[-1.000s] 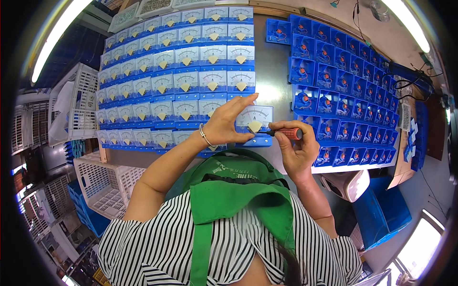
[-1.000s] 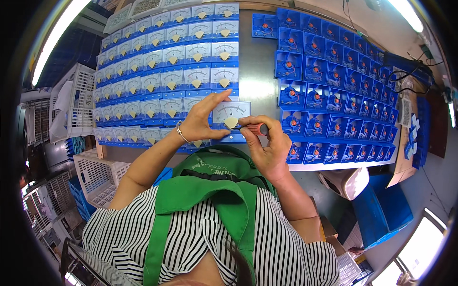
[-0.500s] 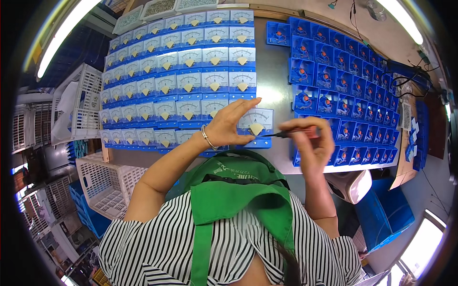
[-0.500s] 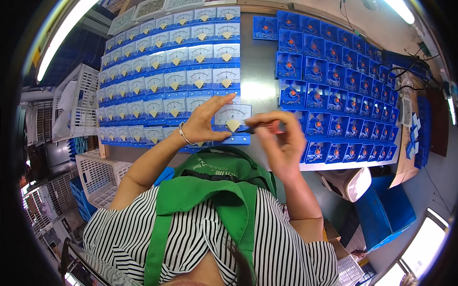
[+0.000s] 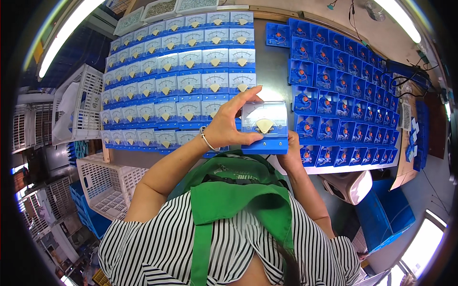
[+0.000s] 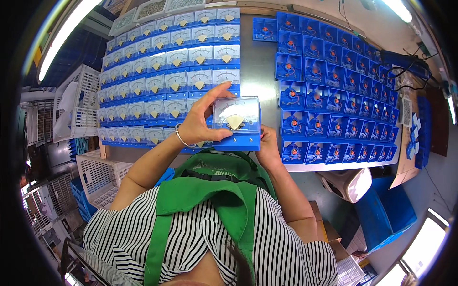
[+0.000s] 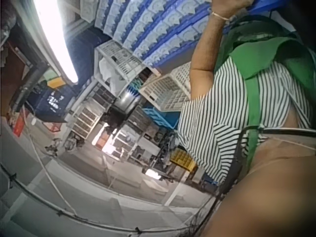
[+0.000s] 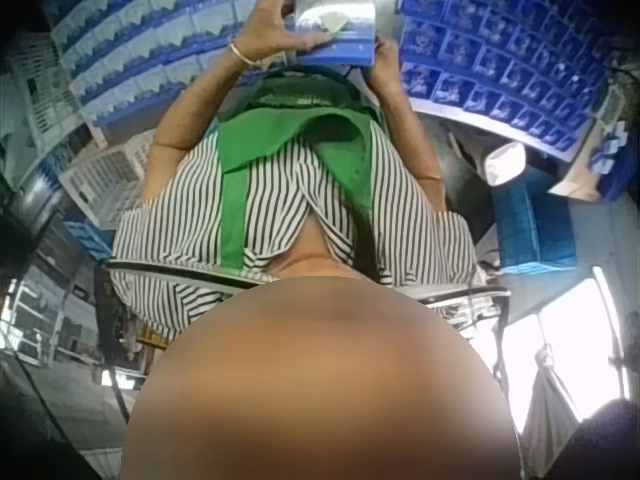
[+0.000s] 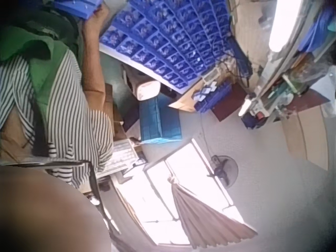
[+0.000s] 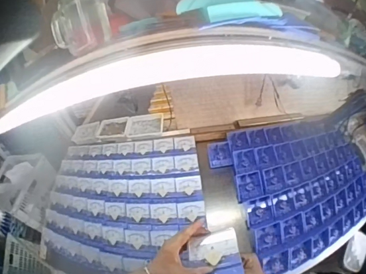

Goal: Adjusting the zero-point of analog meters using a screwdriver at a workbench.

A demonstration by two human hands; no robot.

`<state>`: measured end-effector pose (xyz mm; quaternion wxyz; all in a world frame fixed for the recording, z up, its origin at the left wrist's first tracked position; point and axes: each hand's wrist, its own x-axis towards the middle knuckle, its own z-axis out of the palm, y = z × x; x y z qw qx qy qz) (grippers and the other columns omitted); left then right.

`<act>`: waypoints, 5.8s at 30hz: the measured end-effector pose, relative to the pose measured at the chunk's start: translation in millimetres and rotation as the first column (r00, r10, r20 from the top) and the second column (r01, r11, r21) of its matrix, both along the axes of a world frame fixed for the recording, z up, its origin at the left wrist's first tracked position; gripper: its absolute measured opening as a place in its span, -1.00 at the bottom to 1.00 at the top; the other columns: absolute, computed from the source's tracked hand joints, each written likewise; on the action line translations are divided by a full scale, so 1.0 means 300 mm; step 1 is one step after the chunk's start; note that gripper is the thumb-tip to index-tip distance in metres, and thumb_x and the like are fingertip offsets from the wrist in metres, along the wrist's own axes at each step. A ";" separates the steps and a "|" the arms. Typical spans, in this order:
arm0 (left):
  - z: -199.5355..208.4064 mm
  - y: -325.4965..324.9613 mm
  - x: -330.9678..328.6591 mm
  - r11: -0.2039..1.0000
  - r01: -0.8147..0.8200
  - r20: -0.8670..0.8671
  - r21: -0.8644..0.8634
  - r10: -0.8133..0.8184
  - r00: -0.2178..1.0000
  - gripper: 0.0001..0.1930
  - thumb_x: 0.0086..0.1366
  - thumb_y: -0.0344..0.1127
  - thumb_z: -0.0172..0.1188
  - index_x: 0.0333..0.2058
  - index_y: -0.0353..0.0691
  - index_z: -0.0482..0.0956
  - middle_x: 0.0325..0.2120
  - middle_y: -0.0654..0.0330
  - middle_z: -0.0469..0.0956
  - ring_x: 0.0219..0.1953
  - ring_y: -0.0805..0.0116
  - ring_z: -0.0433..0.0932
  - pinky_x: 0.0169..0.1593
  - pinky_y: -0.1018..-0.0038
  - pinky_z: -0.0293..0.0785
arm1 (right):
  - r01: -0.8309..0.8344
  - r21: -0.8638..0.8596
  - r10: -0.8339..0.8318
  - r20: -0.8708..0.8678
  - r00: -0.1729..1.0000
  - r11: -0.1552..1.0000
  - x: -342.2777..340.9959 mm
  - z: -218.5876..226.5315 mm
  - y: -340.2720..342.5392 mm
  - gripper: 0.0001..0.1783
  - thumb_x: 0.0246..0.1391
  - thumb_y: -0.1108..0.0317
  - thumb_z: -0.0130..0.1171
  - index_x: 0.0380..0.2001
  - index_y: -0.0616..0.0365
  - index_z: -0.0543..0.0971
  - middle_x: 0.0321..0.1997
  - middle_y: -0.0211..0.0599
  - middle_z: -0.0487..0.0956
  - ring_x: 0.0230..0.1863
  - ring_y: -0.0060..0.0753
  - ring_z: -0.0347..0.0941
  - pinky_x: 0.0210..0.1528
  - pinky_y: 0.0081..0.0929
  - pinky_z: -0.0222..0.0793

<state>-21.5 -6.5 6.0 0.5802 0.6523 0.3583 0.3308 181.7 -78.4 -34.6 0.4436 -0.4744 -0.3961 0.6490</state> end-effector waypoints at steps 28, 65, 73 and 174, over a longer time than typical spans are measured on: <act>-0.060 0.023 -0.006 0.995 -0.020 0.024 -0.094 0.022 0.999 0.02 -0.15 -0.21 0.46 0.30 -0.15 0.11 0.08 0.08 0.34 0.12 0.25 0.35 0.21 0.34 0.27 | 0.031 -0.271 -0.096 -0.232 0.968 0.962 0.056 -0.073 0.019 -0.79 0.15 0.36 0.13 -0.25 0.31 0.59 -0.54 -0.41 0.55 -0.57 -0.67 0.37 -0.63 -0.73 0.20; -0.031 0.077 -0.022 0.999 -0.006 -0.102 0.054 0.012 0.995 -0.08 -0.16 -0.16 0.38 0.23 -0.25 0.22 0.05 -0.01 0.37 0.06 0.13 0.41 0.11 0.34 0.34 | -0.078 -0.281 0.009 -0.240 0.971 0.956 0.006 -0.089 0.110 -0.87 0.11 0.41 0.12 -0.30 0.21 0.58 -0.59 -0.44 0.52 -0.67 -0.69 0.35 -0.69 -0.73 0.16; -0.026 0.056 -0.023 0.998 -0.009 -0.058 -0.058 0.005 0.998 -0.02 -0.17 -0.21 0.41 0.28 -0.21 0.16 0.08 0.01 0.34 0.13 0.19 0.35 0.21 0.35 0.24 | -0.069 -0.310 -0.050 -0.358 0.932 0.948 0.004 -0.079 0.097 -0.80 0.11 0.40 0.16 -0.20 0.26 0.55 -0.38 -0.33 0.59 -0.50 -0.60 0.48 -0.57 -0.64 0.38; -0.098 0.001 -0.052 0.964 -0.015 -0.292 0.265 0.095 0.952 -0.02 -0.19 -0.27 0.44 0.28 -0.09 0.17 -0.02 0.09 0.47 0.01 0.14 0.46 0.09 0.33 0.38 | 0.092 0.567 -0.358 0.378 0.854 0.819 -0.046 0.172 0.046 -0.70 -0.01 0.57 0.28 -0.20 0.27 0.45 -0.28 -0.24 0.65 -0.31 -0.49 0.61 -0.24 -0.58 0.49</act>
